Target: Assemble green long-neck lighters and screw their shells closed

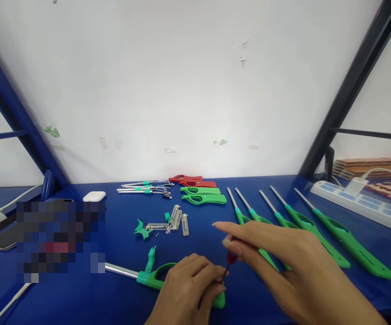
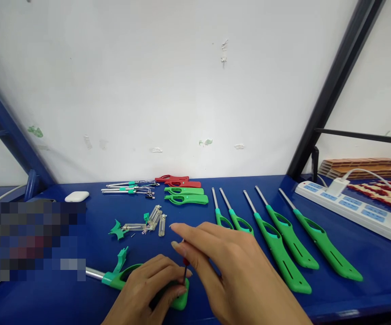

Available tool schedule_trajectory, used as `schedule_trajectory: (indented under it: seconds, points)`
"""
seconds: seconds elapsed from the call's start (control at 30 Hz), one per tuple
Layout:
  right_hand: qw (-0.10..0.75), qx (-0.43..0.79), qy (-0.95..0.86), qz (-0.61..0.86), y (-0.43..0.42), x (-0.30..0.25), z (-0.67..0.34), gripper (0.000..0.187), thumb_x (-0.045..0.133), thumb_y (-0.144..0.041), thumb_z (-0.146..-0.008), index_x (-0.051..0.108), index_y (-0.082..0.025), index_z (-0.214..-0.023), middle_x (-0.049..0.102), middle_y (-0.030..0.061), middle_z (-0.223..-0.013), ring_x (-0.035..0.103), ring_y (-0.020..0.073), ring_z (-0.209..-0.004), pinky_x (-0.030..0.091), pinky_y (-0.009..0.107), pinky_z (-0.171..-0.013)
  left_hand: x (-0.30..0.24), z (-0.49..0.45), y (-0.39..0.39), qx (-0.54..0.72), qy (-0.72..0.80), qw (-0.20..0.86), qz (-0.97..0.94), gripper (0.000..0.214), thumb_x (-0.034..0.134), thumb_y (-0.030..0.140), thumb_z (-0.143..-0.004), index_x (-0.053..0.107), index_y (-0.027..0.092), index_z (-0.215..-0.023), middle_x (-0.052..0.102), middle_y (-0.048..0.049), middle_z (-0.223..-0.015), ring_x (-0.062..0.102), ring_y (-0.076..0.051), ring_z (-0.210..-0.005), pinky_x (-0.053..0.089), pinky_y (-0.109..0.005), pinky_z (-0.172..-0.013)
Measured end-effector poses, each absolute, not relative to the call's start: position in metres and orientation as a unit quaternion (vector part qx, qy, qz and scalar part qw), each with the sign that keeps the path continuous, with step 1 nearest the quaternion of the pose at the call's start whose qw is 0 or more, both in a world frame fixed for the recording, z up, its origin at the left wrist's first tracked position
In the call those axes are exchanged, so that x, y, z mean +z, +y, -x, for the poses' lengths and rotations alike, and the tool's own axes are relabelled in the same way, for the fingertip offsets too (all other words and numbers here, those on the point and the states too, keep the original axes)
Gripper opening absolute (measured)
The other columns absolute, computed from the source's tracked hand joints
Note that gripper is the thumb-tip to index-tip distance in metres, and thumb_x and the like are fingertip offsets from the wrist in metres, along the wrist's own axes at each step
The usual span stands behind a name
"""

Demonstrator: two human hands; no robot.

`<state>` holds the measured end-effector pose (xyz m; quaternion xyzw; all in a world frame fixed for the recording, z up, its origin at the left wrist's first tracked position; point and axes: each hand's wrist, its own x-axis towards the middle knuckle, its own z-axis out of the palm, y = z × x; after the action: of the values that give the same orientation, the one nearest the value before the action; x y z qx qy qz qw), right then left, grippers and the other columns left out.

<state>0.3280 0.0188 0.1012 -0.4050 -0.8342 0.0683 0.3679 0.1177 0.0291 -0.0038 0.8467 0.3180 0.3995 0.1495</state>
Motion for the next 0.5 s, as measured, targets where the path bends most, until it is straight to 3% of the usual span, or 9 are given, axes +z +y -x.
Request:
schedule_trajectory:
  seconds: [0.2, 0.33, 0.5]
  points:
    - [0.364, 0.092, -0.836, 0.401, 0.018, 0.100, -0.326, 0.034, 0.066, -0.027, -0.105, 0.075, -0.039, -0.135, 0.084, -0.0036, -0.101, 0.083, 0.0182, -0.091, 0.064, 0.020, -0.074, -0.003, -0.113, 0.025, 0.375, 0.341, 0.134, -0.851, 0.030, 0.066, 0.003, -0.094, 0.072, 0.026, -0.114, 0.079, 0.0013, -0.101, 0.074, -0.019, -0.089, 0.058, -0.030, -0.080]
    - [0.365, 0.121, -0.833, 0.399, 0.019, 0.101, -0.325, 0.034, 0.068, -0.028, -0.105, 0.075, -0.043, -0.135, 0.084, -0.0071, -0.103, 0.082, 0.0151, -0.088, 0.063, 0.019, -0.075, 0.002, -0.100, 0.022, 0.353, 0.315, 0.060, -0.879, 0.028, 0.078, 0.019, -0.093, 0.071, 0.026, -0.120, 0.081, -0.0003, -0.111, 0.075, -0.023, -0.096, 0.056, -0.036, -0.085]
    - [0.364, 0.136, -0.830, 0.401, 0.021, 0.103, -0.322, 0.032, 0.068, -0.031, -0.105, 0.075, -0.047, -0.132, 0.083, -0.0098, -0.096, 0.080, 0.0122, -0.081, 0.060, 0.017, -0.071, 0.001, -0.088, 0.021, 0.320, 0.301, -0.013, -0.898, 0.023, 0.071, 0.032, -0.105, 0.070, 0.025, -0.126, 0.082, -0.0008, -0.113, 0.076, -0.021, -0.092, 0.055, -0.034, -0.080]
